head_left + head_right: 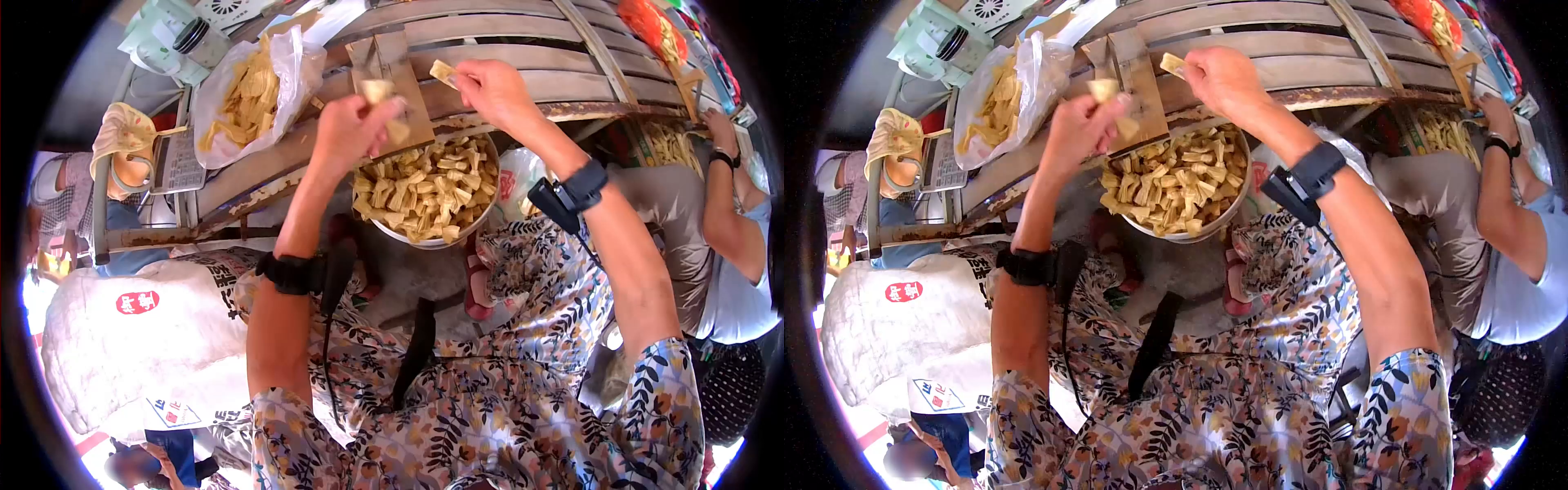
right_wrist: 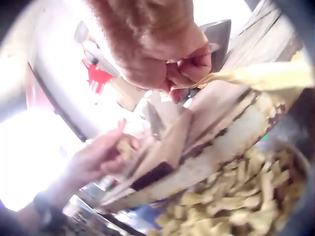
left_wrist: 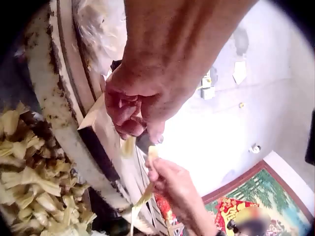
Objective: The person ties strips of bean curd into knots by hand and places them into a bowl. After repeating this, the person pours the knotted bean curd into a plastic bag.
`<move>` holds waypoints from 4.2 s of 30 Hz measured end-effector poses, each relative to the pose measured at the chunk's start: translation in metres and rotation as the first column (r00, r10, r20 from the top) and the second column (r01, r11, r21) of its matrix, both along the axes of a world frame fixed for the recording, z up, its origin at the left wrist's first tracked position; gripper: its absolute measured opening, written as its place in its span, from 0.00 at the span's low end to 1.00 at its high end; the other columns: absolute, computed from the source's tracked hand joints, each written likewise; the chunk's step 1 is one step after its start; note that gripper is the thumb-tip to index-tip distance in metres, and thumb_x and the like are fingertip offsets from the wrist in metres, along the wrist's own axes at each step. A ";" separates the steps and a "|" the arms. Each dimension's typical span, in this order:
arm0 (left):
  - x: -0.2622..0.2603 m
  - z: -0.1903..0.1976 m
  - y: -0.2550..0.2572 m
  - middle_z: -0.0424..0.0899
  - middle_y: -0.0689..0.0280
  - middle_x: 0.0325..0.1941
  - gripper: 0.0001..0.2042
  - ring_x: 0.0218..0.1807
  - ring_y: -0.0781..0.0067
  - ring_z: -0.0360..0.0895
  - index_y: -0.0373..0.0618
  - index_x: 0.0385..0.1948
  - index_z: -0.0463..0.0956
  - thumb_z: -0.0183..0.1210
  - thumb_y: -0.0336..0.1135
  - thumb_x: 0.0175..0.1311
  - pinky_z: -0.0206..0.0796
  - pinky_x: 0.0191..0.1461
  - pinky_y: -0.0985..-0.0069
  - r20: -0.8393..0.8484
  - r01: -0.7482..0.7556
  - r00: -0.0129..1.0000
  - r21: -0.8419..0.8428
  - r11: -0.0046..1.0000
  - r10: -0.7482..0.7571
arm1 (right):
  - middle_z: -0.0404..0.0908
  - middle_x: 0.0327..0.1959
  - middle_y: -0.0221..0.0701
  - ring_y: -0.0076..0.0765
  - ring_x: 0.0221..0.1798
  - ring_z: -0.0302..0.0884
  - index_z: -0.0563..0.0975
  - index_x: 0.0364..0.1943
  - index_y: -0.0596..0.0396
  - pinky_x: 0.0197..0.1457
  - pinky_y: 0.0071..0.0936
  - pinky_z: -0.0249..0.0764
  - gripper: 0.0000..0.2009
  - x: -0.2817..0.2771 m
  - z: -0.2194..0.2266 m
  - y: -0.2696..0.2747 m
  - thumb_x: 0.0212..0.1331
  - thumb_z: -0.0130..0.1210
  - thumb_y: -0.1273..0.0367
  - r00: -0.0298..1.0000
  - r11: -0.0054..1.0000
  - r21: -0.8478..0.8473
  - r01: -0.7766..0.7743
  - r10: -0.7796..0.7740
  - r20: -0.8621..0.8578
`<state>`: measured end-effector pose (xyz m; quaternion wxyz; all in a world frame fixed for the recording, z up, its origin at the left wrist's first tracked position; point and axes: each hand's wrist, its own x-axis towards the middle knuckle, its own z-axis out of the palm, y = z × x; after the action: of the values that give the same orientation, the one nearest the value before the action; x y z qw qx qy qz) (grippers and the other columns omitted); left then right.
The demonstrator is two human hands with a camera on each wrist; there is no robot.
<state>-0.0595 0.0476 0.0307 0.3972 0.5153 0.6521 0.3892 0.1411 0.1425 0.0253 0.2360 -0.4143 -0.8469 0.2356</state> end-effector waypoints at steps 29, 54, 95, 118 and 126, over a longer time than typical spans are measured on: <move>0.094 -0.002 -0.067 0.75 0.63 0.33 0.13 0.29 0.70 0.72 0.42 0.34 0.69 0.48 0.16 0.46 0.67 0.35 0.78 -0.378 0.368 0.897 0.352 0.861 -0.228 | 0.73 0.14 0.36 0.27 0.14 0.73 0.72 0.29 0.63 0.15 0.24 0.65 0.10 0.043 0.010 -0.147 0.59 0.43 0.69 0.907 0.819 -0.548 0.169 -0.347 -0.239; 0.075 -0.030 -0.059 0.77 0.66 0.35 0.09 0.34 0.81 0.74 0.37 0.35 0.72 0.57 0.23 0.50 0.67 0.38 0.83 0.087 0.416 0.892 0.221 0.882 -0.443 | 0.77 0.33 0.29 0.20 0.34 0.74 0.75 0.40 0.64 0.39 0.16 0.72 0.12 0.056 -0.024 -0.144 0.54 0.53 0.70 0.689 0.583 -0.783 -0.219 -0.475 -0.547; 0.056 0.011 -0.076 0.65 0.76 0.15 0.07 0.15 0.89 0.54 0.38 0.30 0.74 0.56 0.33 0.54 0.42 0.18 0.87 0.642 0.186 0.762 -0.090 0.978 -0.086 | 0.63 0.16 0.26 0.17 0.20 0.57 0.73 0.33 0.59 0.23 0.18 0.59 0.05 0.053 0.016 -0.154 0.56 0.51 0.72 0.946 0.918 -0.374 -0.136 0.008 -0.323; -0.028 -0.022 0.033 0.74 0.68 0.20 0.09 0.19 0.82 0.69 0.36 0.27 0.74 0.60 0.33 0.51 0.63 0.23 0.85 0.486 -0.350 0.827 0.049 0.935 0.284 | 0.73 0.16 0.36 0.41 0.20 0.70 0.74 0.23 0.57 0.26 0.35 0.66 0.08 -0.034 -0.032 0.049 0.52 0.49 0.67 0.974 0.865 0.449 -0.223 0.175 0.146; 0.021 -0.007 -0.028 0.71 0.69 0.14 0.13 0.12 0.85 0.64 0.37 0.25 0.72 0.57 0.41 0.57 0.54 0.13 0.87 0.050 0.158 0.986 -0.014 0.987 -0.157 | 0.78 0.26 0.29 0.19 0.23 0.72 0.74 0.31 0.59 0.30 0.15 0.72 0.13 0.013 0.027 -0.033 0.60 0.47 0.62 0.904 0.791 -0.595 -0.142 -0.140 -0.403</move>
<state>-0.0383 0.0201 0.0234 0.4470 0.5520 0.6030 0.3631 0.1543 0.1097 0.0519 0.2685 -0.4056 -0.6524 0.5812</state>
